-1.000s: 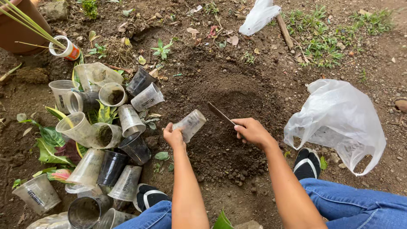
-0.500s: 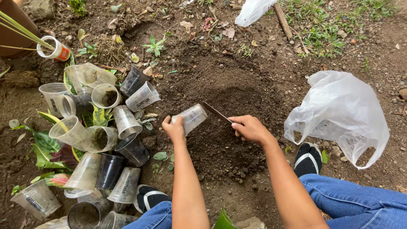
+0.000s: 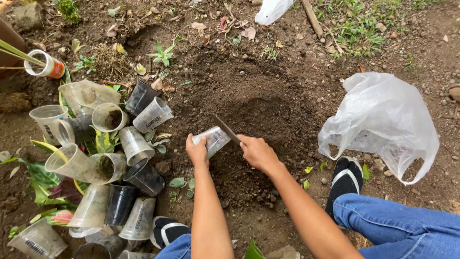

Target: The person mixes and heaps loose soil on the ground using a small metal trowel and their hands, then picks up a plastic cup and begins to fill it with the prepared soil.

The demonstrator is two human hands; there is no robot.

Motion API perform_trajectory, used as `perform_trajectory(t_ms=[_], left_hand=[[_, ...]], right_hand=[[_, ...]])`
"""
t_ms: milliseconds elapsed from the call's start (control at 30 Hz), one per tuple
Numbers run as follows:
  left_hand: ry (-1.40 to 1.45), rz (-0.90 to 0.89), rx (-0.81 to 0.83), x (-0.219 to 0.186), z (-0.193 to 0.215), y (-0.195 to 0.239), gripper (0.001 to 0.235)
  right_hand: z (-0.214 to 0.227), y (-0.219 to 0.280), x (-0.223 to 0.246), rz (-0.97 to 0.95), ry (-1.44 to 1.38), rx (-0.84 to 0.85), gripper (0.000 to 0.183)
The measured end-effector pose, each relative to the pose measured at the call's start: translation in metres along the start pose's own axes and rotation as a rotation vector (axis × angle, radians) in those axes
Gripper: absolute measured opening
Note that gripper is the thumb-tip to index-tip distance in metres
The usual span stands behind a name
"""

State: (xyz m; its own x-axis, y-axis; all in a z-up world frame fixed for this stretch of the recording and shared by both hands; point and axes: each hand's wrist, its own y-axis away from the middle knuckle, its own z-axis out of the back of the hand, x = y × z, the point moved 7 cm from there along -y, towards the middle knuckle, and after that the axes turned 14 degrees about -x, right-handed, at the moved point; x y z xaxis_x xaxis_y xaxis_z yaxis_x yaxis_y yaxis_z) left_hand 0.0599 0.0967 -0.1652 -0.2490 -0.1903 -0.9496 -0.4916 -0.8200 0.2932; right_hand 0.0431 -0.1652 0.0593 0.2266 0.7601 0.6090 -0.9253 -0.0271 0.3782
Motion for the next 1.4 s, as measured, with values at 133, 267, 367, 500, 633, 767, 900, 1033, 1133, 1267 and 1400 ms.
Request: perform_trajectory(t_ms=[133,267,367,500,633,767,900,1033,1133,1267,1400], left_hand=[[0.012,-0.024,0.035,0.006,0.004,-0.006,0.071],[0.072,0.052,0.009,0.010,0.003,-0.005,0.071],[0.029,0.050,0.000,0.019,0.010,-0.002,0.070],[0.001,-0.035,-0.031,0.018,0.004,-0.008,0.071],[-0.072,-0.171,-0.090,0.020,0.003,-0.013,0.070],[-0.022,-0.111,-0.077,0.036,0.004,-0.012,0.064],[-0.044,-0.071,-0.107,0.029,0.010,0.002,0.045],[-0.158,0.085,-0.078,0.009,0.015,0.027,0.042],[-0.031,0.197,0.038,-0.001,0.014,0.048,0.034],[0.535,0.318,0.428,-0.023,-0.002,0.044,0.027],[0.337,0.248,0.356,-0.012,0.008,0.028,0.026]], right_hand=[[0.012,0.004,0.002,0.137,0.084,-0.212,0.035],[-0.004,-0.007,-0.009,0.073,0.023,-0.100,0.036],[-0.017,-0.001,-0.018,0.027,0.151,-0.034,0.033],[-0.022,-0.007,-0.020,0.056,0.131,-0.112,0.037],[-0.037,-0.012,-0.035,0.001,0.157,-0.033,0.039],[-0.030,-0.010,-0.017,0.131,0.182,-0.144,0.040],[-0.011,0.003,-0.012,0.053,0.177,-0.134,0.036],[-0.024,-0.002,-0.016,0.160,0.276,-0.085,0.032],[-0.035,0.001,-0.039,0.029,0.236,-0.050,0.035],[-0.019,-0.002,-0.030,0.110,0.146,-0.128,0.032],[0.009,0.008,-0.018,0.148,0.108,-0.198,0.036]])
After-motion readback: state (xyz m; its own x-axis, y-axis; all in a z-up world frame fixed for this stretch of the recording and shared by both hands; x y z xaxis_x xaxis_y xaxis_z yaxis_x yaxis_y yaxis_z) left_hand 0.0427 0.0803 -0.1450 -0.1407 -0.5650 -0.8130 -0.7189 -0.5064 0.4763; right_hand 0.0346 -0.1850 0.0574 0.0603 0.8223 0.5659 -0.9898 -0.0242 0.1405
